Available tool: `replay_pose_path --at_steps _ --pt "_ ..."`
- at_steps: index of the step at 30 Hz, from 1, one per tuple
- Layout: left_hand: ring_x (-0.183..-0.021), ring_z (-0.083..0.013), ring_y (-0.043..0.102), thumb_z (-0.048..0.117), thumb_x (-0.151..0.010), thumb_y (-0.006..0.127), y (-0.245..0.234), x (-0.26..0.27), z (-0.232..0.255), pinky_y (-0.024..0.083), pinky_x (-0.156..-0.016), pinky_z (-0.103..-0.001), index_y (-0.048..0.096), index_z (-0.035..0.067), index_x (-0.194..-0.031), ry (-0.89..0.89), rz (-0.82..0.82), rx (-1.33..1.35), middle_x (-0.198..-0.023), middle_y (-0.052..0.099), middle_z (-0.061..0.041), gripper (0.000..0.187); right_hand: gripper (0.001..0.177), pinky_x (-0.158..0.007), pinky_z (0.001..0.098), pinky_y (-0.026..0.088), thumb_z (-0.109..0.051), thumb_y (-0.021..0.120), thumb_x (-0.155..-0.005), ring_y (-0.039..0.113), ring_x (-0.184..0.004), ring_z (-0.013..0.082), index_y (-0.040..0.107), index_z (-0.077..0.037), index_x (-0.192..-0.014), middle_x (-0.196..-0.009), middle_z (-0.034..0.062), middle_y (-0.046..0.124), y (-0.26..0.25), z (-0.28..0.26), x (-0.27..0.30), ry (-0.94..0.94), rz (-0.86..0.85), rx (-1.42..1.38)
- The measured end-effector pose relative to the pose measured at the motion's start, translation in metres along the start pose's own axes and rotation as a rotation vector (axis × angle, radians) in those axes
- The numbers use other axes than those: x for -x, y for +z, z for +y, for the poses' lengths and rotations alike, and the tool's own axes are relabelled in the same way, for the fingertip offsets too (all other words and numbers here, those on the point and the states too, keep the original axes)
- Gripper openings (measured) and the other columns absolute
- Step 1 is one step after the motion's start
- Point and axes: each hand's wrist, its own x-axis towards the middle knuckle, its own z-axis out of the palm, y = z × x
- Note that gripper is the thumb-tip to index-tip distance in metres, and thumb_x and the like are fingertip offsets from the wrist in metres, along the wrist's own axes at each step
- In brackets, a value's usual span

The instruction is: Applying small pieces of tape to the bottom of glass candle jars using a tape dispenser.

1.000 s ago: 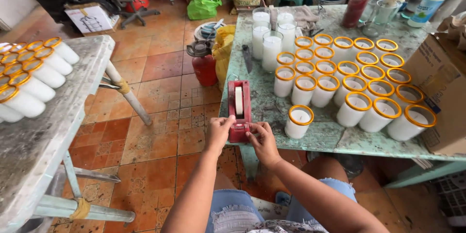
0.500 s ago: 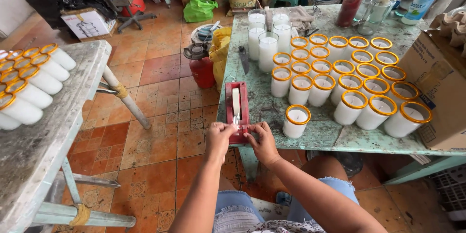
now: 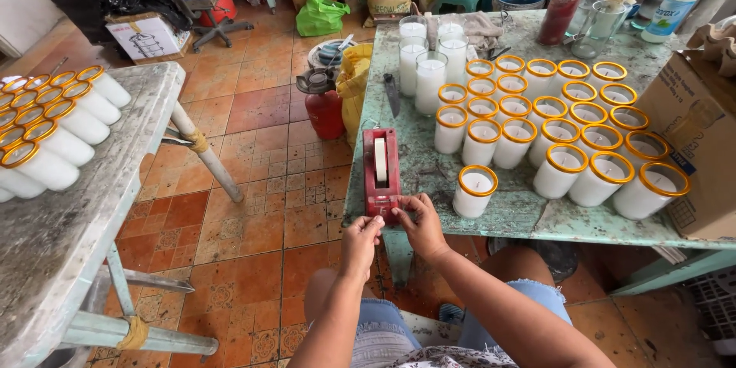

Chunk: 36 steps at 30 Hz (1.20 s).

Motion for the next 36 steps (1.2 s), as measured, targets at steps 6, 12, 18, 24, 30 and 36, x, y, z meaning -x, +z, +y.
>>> replay_pose_path --at_steps 6,12,18,24,30,36 --pt "-0.051 -0.0102 0.06 0.026 -0.088 0.074 0.019 -0.026 -0.022 0.041 -0.047 -0.02 0.073 0.009 -0.085 -0.167 0.008 0.113 -0.064 0.065 -0.002 0.017 0.039 -0.087 0.0353 0.044 -0.017 0.051 -0.105 0.049 -0.086 0.0164 0.06 -0.014 -0.143 -0.088 0.0052 0.045 -0.025 -0.026 0.017 0.074 -0.103 -0.166" --pt "-0.053 -0.0123 0.052 0.017 -0.094 0.071 0.024 0.0 -0.02 0.037 -0.048 -0.025 0.066 0.012 -0.075 -0.406 -0.234 0.215 -0.064 0.062 -0.001 0.02 0.037 -0.085 0.0306 0.044 -0.024 0.052 -0.104 0.052 -0.086 0.0142 0.064 -0.011 -0.136 -0.093 0.0011 0.06 -0.081 -0.07 0.065 -0.11 -0.087 -0.072" --pt "-0.081 -0.0258 0.074 0.051 -0.093 0.067 0.026 0.013 0.022 0.058 -0.068 -0.035 0.074 0.027 -0.094 0.174 -0.371 -0.714 -0.078 0.072 -0.001 0.025 0.055 -0.106 0.0517 0.042 0.001 0.068 -0.087 0.055 -0.126 0.0372 0.058 -0.002 -0.142 -0.129 0.0165 0.055 -0.159 -0.049 0.04 -0.475 0.124 0.225" --pt "-0.094 -0.0279 0.066 0.037 -0.09 0.071 0.065 0.007 0.048 0.059 -0.077 -0.042 0.067 0.02 -0.088 0.869 -0.39 -0.985 -0.089 0.059 0.0 0.017 0.096 -0.112 0.0747 0.005 -0.032 0.081 -0.073 0.021 -0.153 0.0416 0.039 -0.019 -0.158 -0.165 0.0128 0.031 -0.184 -0.056 -0.012 -0.427 -0.223 0.802" --pt "-0.096 -0.0263 0.061 0.038 -0.087 0.072 0.099 -0.005 0.049 0.057 -0.077 -0.043 0.062 0.019 -0.081 1.04 -0.424 -1.103 -0.089 0.05 0.001 0.022 0.092 -0.112 0.0781 0.01 -0.046 0.078 -0.076 0.016 -0.156 0.0307 0.034 -0.043 -0.157 -0.167 -0.0056 0.025 -0.176 -0.021 -0.034 -0.245 -0.395 0.976" --pt "-0.091 -0.0265 0.06 0.038 -0.083 0.074 0.118 -0.021 0.04 0.056 -0.073 -0.042 0.058 0.018 -0.078 1.144 -0.342 -1.093 -0.088 0.047 0.0 0.026 0.083 -0.112 0.0793 0.01 -0.041 0.078 -0.077 0.014 -0.157 0.0298 0.042 -0.045 -0.152 -0.167 -0.0089 0.027 -0.177 -0.017 -0.037 -0.239 -0.373 0.944"
